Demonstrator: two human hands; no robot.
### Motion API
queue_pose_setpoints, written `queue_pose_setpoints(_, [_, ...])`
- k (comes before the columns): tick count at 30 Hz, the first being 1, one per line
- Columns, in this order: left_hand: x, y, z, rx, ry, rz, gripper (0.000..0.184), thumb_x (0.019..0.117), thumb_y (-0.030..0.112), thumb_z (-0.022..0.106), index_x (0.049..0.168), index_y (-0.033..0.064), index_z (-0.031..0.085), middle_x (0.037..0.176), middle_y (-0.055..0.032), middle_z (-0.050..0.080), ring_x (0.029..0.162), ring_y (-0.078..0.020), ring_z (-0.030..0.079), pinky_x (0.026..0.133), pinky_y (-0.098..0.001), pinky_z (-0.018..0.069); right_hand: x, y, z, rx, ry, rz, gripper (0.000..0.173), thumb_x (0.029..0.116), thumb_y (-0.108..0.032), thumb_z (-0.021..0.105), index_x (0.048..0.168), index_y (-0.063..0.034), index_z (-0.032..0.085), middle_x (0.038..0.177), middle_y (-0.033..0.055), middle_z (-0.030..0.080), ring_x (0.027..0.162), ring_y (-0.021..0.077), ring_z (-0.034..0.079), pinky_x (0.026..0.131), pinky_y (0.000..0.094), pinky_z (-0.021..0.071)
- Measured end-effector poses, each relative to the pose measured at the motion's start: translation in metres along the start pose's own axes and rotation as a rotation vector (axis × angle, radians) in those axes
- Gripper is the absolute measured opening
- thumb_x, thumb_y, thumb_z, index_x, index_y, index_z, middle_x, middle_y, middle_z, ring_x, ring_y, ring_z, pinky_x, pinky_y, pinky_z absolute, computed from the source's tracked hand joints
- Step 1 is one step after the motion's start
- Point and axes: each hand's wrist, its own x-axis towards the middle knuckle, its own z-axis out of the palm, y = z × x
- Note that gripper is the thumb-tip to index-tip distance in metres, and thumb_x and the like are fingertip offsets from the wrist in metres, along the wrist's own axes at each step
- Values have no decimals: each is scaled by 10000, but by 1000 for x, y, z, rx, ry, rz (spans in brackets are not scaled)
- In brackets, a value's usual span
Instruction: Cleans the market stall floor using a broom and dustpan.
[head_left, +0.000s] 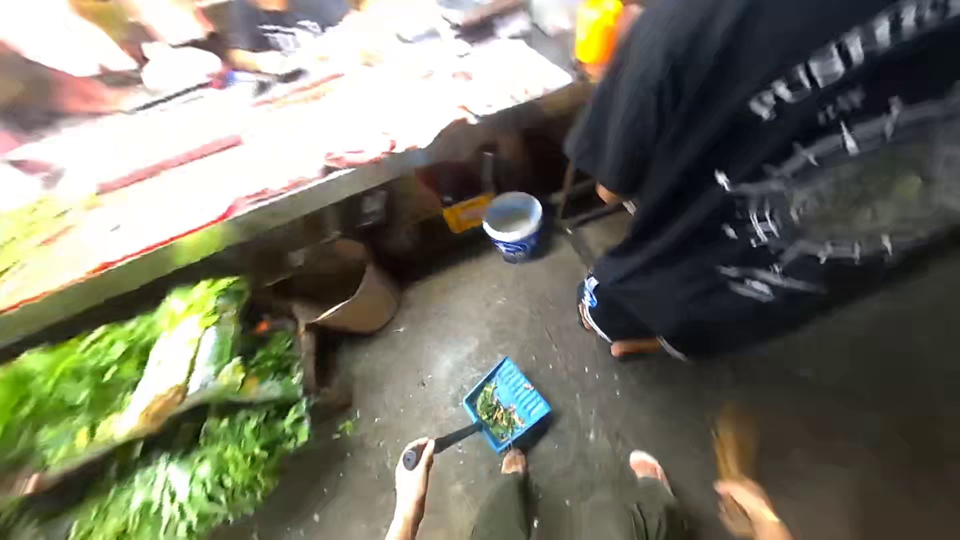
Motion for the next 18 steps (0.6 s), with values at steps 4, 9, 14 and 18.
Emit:
queue_pose_setpoints(4, [90, 18, 15, 88, -263, 36, 237, 921, 151, 729, 1114, 38, 651, 842, -52, 652, 668, -115, 583, 622, -300, 521, 31, 10, 177, 308, -42, 237, 540, 868, -38, 748, 1380, 6, 583, 1245, 265, 654, 1094, 383, 658, 961, 573, 524])
queue_pose_setpoints(9, [163, 27, 40, 273, -563, 98, 275, 915, 108, 722, 1159, 29, 623, 952, -56, 671, 748, -112, 618, 664, -303, 547, -86, 47, 212, 514, -10, 307, 854, 831, -10, 790, 1579, -139, 398, 1289, 259, 621, 927, 378, 695, 806, 536, 596])
queue_pose_setpoints(14, [207, 31, 55, 476, -818, 244, 364, 863, 125, 766, 1184, 4, 644, 1152, -120, 710, 1025, -193, 685, 896, -383, 580, -137, 141, 192, 694, 344, 407, 846, 829, -29, 800, 1567, -175, 412, 1235, 271, 641, 867, 397, 705, 753, 575, 609])
queue_pose_setpoints(18, [229, 26, 59, 525, -900, 364, 337, 868, 136, 776, 1160, 19, 656, 1147, -129, 720, 1046, -233, 694, 915, -428, 583, -88, 156, 208, 896, 574, 561, 757, 860, -25, 758, 1543, -77, 435, 1361, 272, 587, 1097, 406, 658, 923, 575, 551])
